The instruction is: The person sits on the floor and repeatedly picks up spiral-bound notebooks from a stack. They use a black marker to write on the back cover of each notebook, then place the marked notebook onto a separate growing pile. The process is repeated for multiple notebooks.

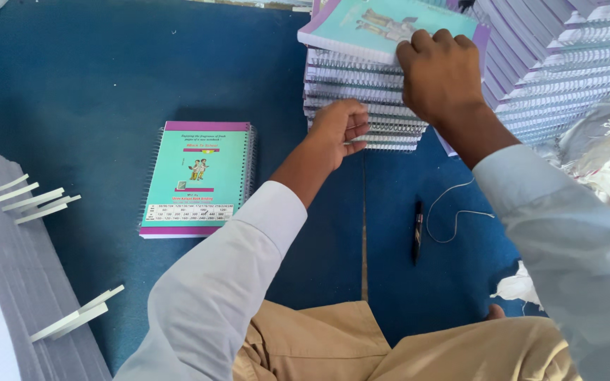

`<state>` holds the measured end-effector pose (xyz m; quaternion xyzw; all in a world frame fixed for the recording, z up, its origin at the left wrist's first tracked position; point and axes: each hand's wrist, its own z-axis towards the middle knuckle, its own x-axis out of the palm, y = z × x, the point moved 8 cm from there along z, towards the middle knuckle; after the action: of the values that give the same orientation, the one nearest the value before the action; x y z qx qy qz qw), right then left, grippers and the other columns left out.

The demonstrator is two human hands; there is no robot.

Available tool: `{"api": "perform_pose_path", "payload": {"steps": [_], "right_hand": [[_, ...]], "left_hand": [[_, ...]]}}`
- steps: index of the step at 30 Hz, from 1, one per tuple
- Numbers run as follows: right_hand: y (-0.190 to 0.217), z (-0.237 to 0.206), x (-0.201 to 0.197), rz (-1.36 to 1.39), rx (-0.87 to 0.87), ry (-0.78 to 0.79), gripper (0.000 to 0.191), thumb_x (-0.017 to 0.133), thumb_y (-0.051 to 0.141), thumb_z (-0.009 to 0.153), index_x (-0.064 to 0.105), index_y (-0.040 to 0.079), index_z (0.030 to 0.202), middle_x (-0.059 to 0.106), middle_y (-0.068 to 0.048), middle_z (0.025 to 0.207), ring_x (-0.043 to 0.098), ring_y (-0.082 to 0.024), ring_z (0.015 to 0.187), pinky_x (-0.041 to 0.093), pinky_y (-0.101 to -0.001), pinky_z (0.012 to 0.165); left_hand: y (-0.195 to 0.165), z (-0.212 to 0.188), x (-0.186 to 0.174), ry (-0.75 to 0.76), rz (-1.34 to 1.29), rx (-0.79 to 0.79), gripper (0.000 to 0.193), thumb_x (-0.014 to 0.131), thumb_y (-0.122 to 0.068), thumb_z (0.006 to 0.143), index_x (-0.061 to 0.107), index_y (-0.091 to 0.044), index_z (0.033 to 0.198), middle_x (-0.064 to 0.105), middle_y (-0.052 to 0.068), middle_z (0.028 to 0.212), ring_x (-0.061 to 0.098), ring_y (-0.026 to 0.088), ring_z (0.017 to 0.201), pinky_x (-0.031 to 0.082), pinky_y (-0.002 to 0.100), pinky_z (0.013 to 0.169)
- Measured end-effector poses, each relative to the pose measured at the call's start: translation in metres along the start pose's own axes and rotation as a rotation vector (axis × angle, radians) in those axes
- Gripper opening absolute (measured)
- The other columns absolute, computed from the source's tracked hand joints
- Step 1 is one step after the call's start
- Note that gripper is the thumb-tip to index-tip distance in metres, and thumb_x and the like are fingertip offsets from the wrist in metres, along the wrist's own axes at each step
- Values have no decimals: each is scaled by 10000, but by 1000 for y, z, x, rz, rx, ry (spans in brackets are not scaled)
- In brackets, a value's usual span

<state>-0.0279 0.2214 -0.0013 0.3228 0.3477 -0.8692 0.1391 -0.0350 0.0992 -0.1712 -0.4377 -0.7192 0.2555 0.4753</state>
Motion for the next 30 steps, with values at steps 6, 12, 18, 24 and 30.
{"api": "perform_pose_path", "payload": {"steps": [6, 12, 18, 24, 30], "right_hand": [[18, -5, -58, 71, 5, -115, 134, 712, 89, 861, 684, 76, 991, 624, -51, 919, 634, -253, 853, 491, -391, 713], [28, -12, -112, 187, 51, -168, 204, 751, 108, 933, 693, 48, 1120, 632, -61, 949, 644, -256, 887, 509, -397, 744], [20, -17, -154, 366, 174, -187, 228, 759, 66, 949, 673, 9, 1152, 634, -127, 1000, 660, -314, 882, 509, -427, 708], [6, -39, -158, 739, 447, -119, 245, 779, 100, 1004, 694, -15, 1203, 674, -167, 986, 653, -282, 785, 499, -386, 691], [8, -80, -107, 1318, 841, 11, 296, 706, 126, 974, 702, 9, 1246, 745, -119, 996, 692, -135, 826, 547, -269, 715]], "left_hand": [[12, -4, -4, -4, 27, -51, 135, 699, -227, 836, 683, -148, 944, 674, 1, 850, 653, 187, 821, 545, 453, 825], [7, -8, 1, 35, 53, -1, 322, 688, -328, 859, 683, -141, 1121, 656, 39, 987, 660, 217, 909, 554, 475, 858], [-5, -24, -2, 81, 44, 75, 639, 682, -484, 859, 558, -119, 1369, 636, 108, 1258, 630, 285, 1145, 538, 488, 944], [-9, -41, -11, 176, -57, 157, 859, 749, -504, 803, 451, -61, 1476, 510, 161, 1420, 487, 331, 1354, 429, 545, 1085], [-10, -74, -46, 211, -10, 200, 942, 729, -547, 762, 430, -74, 1519, 531, 197, 1439, 451, 363, 1360, 305, 526, 1070]]}}
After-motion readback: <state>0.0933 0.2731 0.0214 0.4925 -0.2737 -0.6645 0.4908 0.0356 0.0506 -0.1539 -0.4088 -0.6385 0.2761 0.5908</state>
